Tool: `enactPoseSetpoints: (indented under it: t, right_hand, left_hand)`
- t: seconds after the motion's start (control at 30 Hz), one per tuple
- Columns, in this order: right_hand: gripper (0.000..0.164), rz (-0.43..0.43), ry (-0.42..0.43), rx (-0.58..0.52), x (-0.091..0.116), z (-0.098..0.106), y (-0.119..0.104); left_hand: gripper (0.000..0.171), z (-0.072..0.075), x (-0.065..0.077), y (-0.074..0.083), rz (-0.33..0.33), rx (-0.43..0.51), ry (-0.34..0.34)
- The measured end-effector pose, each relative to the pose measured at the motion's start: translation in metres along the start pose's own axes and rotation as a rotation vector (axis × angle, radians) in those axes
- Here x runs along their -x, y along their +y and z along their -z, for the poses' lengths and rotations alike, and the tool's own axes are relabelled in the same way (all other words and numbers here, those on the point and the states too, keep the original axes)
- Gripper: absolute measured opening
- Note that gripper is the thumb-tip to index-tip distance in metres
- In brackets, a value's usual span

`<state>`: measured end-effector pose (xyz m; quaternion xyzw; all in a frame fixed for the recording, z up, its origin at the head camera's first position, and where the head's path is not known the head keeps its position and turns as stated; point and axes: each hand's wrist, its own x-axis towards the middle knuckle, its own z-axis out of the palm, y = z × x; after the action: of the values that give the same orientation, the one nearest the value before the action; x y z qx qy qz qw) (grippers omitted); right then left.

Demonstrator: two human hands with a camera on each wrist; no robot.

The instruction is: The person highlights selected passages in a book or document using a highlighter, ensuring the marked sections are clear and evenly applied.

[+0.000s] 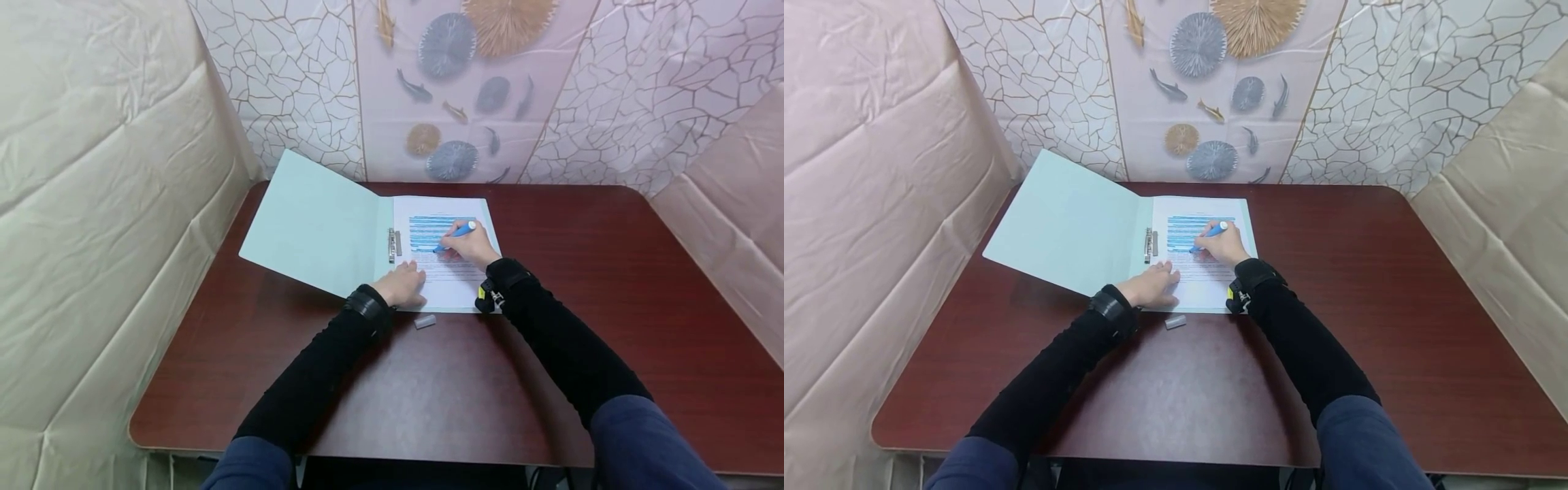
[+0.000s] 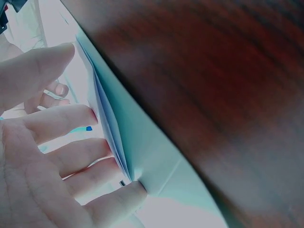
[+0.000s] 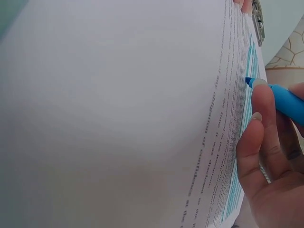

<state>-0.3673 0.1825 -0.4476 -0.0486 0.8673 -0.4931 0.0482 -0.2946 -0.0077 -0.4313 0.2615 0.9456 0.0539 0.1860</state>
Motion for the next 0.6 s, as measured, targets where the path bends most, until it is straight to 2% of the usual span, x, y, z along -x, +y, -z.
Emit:
enactPoseSetpoints:
  t: [0.13,0.4,0.6]
  right_hand:
    - [0.012,-0.005,0.004,-0.021,0.0003,0.0004,0.0012]
    - [0.013,0.022,0.003,0.008,0.0009,0.0011,0.0018]
    - [0.012,0.005,0.006,0.001,0.0020,0.0006,0.0008]
  left_hand:
    - [0.066,0.0002,-0.0007,0.0004,-0.001,-0.007,-0.009]
    - [0.066,0.0011,-0.0015,0.0004,0.000,-0.008,-0.012]
    - [0.065,0.0001,-0.0005,-0.0012,0.000,0.005,-0.011]
